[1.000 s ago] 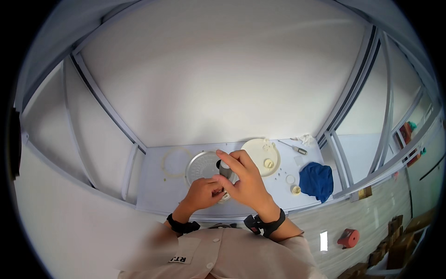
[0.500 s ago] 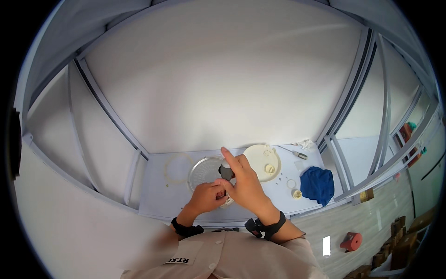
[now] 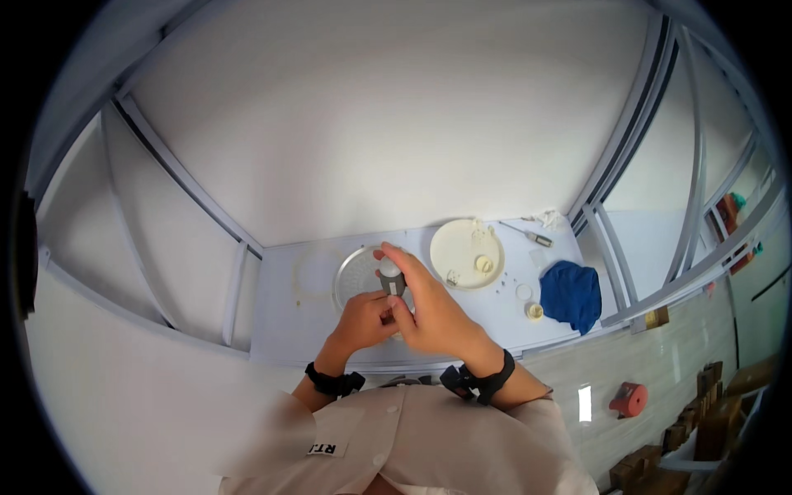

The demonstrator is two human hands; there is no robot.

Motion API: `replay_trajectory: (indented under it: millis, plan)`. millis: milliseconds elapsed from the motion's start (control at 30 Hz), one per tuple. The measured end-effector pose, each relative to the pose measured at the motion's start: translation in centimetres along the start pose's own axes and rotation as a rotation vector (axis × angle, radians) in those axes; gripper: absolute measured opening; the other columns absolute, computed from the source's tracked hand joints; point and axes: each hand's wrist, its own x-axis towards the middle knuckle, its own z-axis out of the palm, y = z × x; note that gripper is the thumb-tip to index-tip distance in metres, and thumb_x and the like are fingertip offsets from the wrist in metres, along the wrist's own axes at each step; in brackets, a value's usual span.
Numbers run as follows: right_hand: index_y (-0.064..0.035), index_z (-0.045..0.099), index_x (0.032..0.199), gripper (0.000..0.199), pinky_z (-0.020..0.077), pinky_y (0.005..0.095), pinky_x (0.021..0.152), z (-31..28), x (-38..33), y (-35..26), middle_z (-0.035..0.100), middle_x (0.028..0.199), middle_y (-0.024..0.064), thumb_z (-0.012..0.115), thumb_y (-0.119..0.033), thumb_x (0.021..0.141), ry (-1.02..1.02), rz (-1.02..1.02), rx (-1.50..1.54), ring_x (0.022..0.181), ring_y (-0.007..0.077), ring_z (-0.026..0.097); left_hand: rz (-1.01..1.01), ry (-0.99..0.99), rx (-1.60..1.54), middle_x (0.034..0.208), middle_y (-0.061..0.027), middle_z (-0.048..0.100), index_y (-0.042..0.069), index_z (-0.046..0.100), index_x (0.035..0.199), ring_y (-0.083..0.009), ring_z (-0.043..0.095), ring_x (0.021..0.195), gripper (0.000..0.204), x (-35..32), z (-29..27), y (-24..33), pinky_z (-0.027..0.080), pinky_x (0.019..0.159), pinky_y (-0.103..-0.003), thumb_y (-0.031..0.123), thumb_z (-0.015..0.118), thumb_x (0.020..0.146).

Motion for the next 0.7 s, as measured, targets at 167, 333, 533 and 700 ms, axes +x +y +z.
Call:
replay_trajectory:
  millis: [167,333,533,700]
  plan:
    - [-0.0019,0.041,0.161,0.076,0.0515,0.0432,0.107,-0.4,0.9,-0.9,0.056,0.144,0.0221,0.069,0.002,0.091,0.010,-0.109,-0.210,0.123,0.0415,0.062,0.092,0.044,0.026,0.075,-0.0039,0.066,0.008,0.067,0.075,-0.0277,0.067,0.067,0.024,-0.1,0.3,-0.4,0.052,0.060,-0.040,0.022,0.083,0.085]
    - [-0.0040,0.045,0.161,0.078,0.0562,0.0387,0.092,-0.3,0.7,-0.4,0.062,0.127,0.0165,0.078,-0.004,0.091,0.140,0.012,-0.248,0.104,0.0333,0.064,0.075,0.016,0.012,0.080,-0.0037,0.068,0.008,0.071,0.085,-0.0270,0.068,0.068,0.020,0.2,-0.1,-0.1,0.053,0.060,-0.039,0.023,0.084,0.087]
    - [-0.0006,0.042,0.163,0.078,0.0554,0.0375,0.097,-0.6,0.4,1.1,0.064,0.130,0.0168,0.077,-0.003,0.094,0.349,-0.092,-0.062,0.110,0.0255,0.066,-0.030,0.023,-0.026,0.083,-0.0039,0.068,0.008,0.073,0.090,-0.0259,0.070,0.070,0.018,-0.2,-1.4,0.1,0.053,0.061,-0.037,0.023,0.084,0.089]
    - [0.0031,0.037,0.163,0.076,0.0545,0.0394,0.103,-1.5,0.2,1.5,0.064,0.135,0.0177,0.075,-0.004,0.097,0.476,-0.128,-0.029,0.122,0.0247,0.066,-0.054,0.024,-0.015,0.083,-0.0054,0.067,0.007,0.074,0.092,-0.0242,0.070,0.070,0.015,-1.0,-1.5,-0.6,0.056,0.064,-0.035,0.016,0.085,0.087]
